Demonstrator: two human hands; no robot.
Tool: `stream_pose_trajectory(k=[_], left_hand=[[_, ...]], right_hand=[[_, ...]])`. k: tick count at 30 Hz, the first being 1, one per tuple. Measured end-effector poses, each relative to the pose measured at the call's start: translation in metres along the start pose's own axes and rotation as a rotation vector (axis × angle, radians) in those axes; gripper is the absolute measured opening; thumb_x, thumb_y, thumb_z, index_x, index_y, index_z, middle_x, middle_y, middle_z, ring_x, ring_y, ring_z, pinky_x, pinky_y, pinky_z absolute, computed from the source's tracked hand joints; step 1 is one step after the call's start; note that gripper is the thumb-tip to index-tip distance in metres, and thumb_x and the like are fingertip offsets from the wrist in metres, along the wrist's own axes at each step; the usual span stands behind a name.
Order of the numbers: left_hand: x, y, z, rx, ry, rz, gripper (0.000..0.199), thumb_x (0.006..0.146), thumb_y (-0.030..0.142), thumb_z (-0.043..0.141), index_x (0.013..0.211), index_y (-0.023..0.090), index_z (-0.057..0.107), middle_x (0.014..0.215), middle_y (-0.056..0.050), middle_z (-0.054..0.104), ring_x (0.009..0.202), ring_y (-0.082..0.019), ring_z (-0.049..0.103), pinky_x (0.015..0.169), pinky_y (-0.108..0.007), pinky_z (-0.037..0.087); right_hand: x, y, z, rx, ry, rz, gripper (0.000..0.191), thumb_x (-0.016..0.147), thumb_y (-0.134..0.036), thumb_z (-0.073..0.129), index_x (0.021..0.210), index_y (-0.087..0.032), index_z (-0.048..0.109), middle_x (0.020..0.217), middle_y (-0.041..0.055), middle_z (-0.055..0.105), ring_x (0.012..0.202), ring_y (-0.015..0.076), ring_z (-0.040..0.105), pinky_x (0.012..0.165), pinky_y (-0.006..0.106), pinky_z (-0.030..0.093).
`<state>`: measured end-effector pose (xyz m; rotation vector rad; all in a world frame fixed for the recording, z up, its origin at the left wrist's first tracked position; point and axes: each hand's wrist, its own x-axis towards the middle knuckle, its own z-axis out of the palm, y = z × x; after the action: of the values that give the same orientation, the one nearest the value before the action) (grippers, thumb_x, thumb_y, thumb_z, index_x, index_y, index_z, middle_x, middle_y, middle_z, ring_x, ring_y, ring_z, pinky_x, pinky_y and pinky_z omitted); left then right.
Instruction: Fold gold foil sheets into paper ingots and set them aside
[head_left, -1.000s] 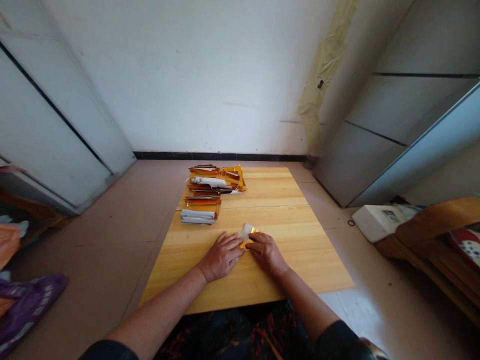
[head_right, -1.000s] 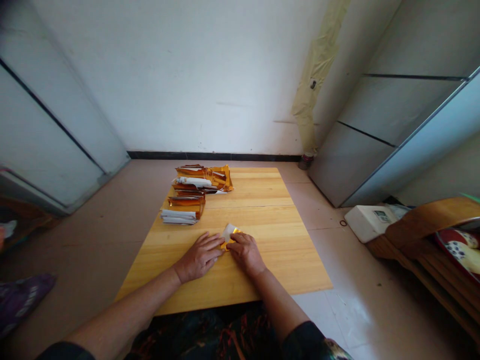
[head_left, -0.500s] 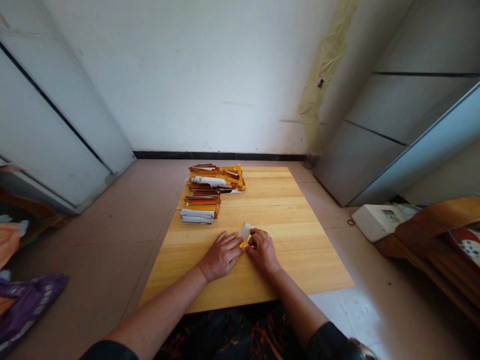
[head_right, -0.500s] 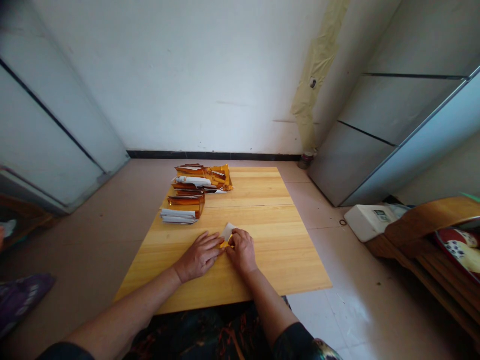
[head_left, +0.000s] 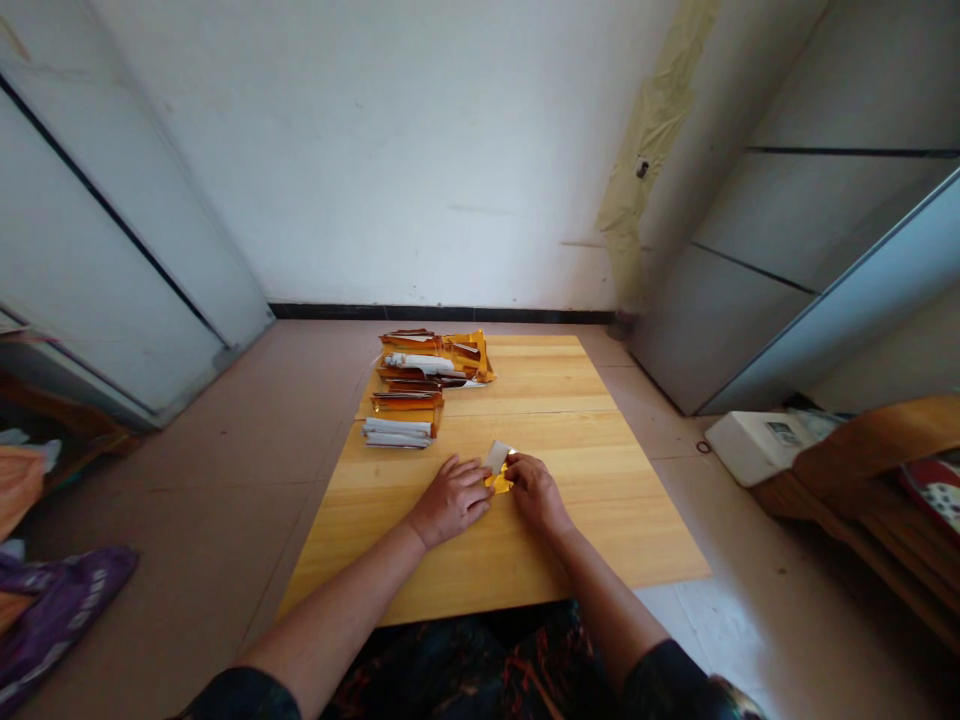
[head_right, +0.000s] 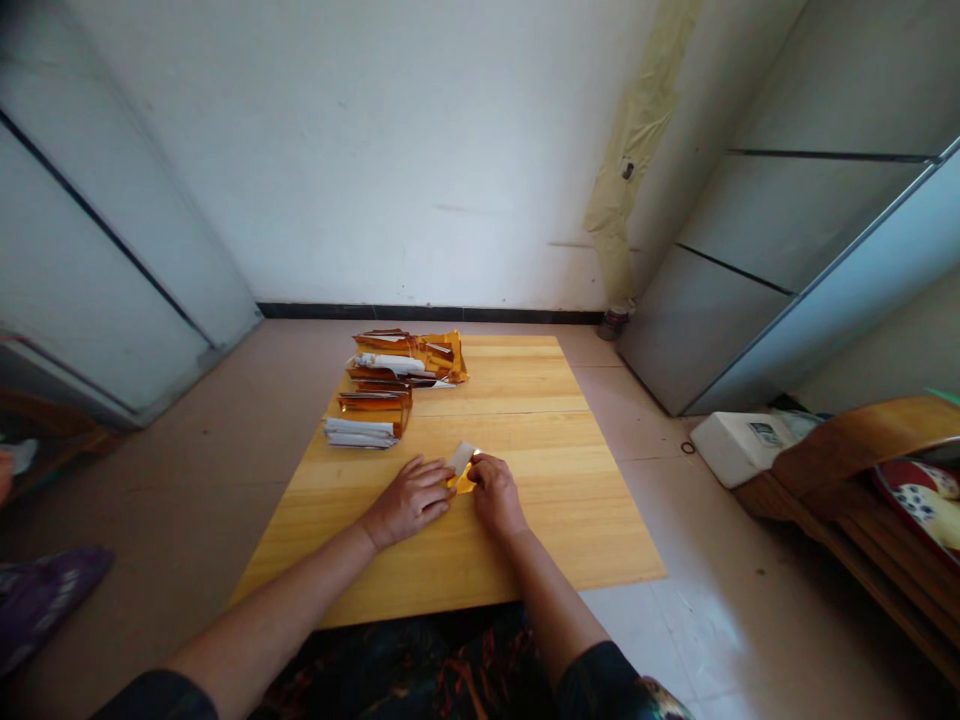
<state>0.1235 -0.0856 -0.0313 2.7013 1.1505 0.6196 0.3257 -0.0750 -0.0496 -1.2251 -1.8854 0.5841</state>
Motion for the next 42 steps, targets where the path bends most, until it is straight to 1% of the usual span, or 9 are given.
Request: stream_pose_trajectory(k=[9,14,17,21,25,27,30,34,42], left_hand=[[0.052,-0.008,0.018,-0.049,0.132,-0.318,0.013,0.080,0.018,0.055,0.073,0.023,0.065,0.109,-0.002,0.067,0.110,-0.021,0.056,0.099,-0.047,0.031],[0.062,-0.018,0.022,-0.016,0.239,-0.289,0.015,0.078,0.012,0.054,0.076,0.022,0.065,0.108,-0.003,0.066,0.107,-0.020,0.055,0.093,-0.040,0.041],[0.062,-0.019,0.022,0.009,0.275,-0.256,0.018,0.078,0.009,0.052,0.076,0.021,0.066,0.106,-0.005,0.064,0.106,-0.020,0.053,0.091,-0.038,0.043],[0.056,-0.015,0.019,0.048,0.220,-0.234,0.023,0.081,0.010,0.048,0.086,0.021,0.067,0.094,-0.005,0.066,0.093,-0.019,0.056,0.083,-0.036,0.046],[0.045,-0.014,0.013,0.108,0.158,-0.204,0.031,0.083,0.011,0.047,0.104,0.025,0.065,0.108,-0.003,0.066,0.103,-0.021,0.054,0.087,-0.039,0.043],[0.040,-0.014,0.013,0.134,0.154,-0.216,0.036,0.083,0.011,0.047,0.110,0.027,0.062,0.114,-0.003,0.064,0.107,-0.023,0.053,0.089,-0.041,0.041],[0.036,-0.013,0.014,0.150,0.142,-0.239,0.038,0.082,0.011,0.047,0.115,0.027,0.060,0.118,-0.003,0.063,0.110,-0.024,0.051,0.090,-0.043,0.039],[0.036,-0.012,0.016,0.155,0.141,-0.248,0.039,0.082,0.011,0.046,0.115,0.026,0.059,0.118,-0.003,0.063,0.111,-0.024,0.051,0.091,-0.043,0.038],[0.036,-0.011,0.015,0.151,0.158,-0.248,0.040,0.080,0.010,0.046,0.114,0.027,0.059,0.118,-0.003,0.063,0.111,-0.024,0.051,0.089,-0.043,0.038]], right_hand=[[0.041,0.011,-0.008,-0.214,-0.026,-0.005,0.020,0.071,-0.006,0.054,0.072,-0.022,0.065,0.098,0.0022,0.067,0.093,0.0163,0.058,0.085,0.029,0.040],[0.042,0.001,-0.010,-0.391,-0.039,-0.022,0.013,0.082,-0.018,0.057,0.084,-0.025,0.067,0.104,0.0003,0.066,0.092,0.0165,0.054,0.084,0.031,0.033],[0.040,-0.002,-0.009,-0.429,-0.027,-0.020,0.011,0.084,-0.020,0.057,0.084,-0.025,0.067,0.104,0.0002,0.066,0.089,0.0161,0.053,0.082,0.031,0.031],[0.039,0.000,-0.009,-0.406,-0.024,-0.019,0.011,0.084,-0.020,0.056,0.084,-0.026,0.066,0.104,0.0004,0.065,0.092,0.0164,0.052,0.083,0.031,0.031],[0.044,0.000,-0.004,-0.342,0.003,0.100,0.008,0.080,-0.020,0.059,0.078,-0.025,0.065,0.101,-0.0013,0.065,0.091,0.0162,0.053,0.082,0.030,0.031],[0.048,-0.004,0.003,-0.362,0.064,0.189,0.002,0.077,-0.023,0.062,0.077,-0.023,0.064,0.095,0.0001,0.065,0.088,0.0173,0.053,0.080,0.030,0.032],[0.050,-0.011,0.015,-0.426,0.150,0.231,0.007,0.075,-0.028,0.065,0.075,-0.022,0.061,0.087,0.0024,0.063,0.087,0.0193,0.051,0.079,0.031,0.031],[0.048,-0.011,0.021,-0.416,0.172,0.204,0.003,0.075,-0.021,0.060,0.073,-0.022,0.059,0.088,0.0023,0.062,0.087,0.0195,0.050,0.081,0.032,0.031],[0.046,0.002,0.018,-0.318,0.174,0.209,0.024,0.069,-0.005,0.048,0.079,-0.022,0.061,0.091,0.0019,0.063,0.087,0.0184,0.051,0.080,0.030,0.033]])
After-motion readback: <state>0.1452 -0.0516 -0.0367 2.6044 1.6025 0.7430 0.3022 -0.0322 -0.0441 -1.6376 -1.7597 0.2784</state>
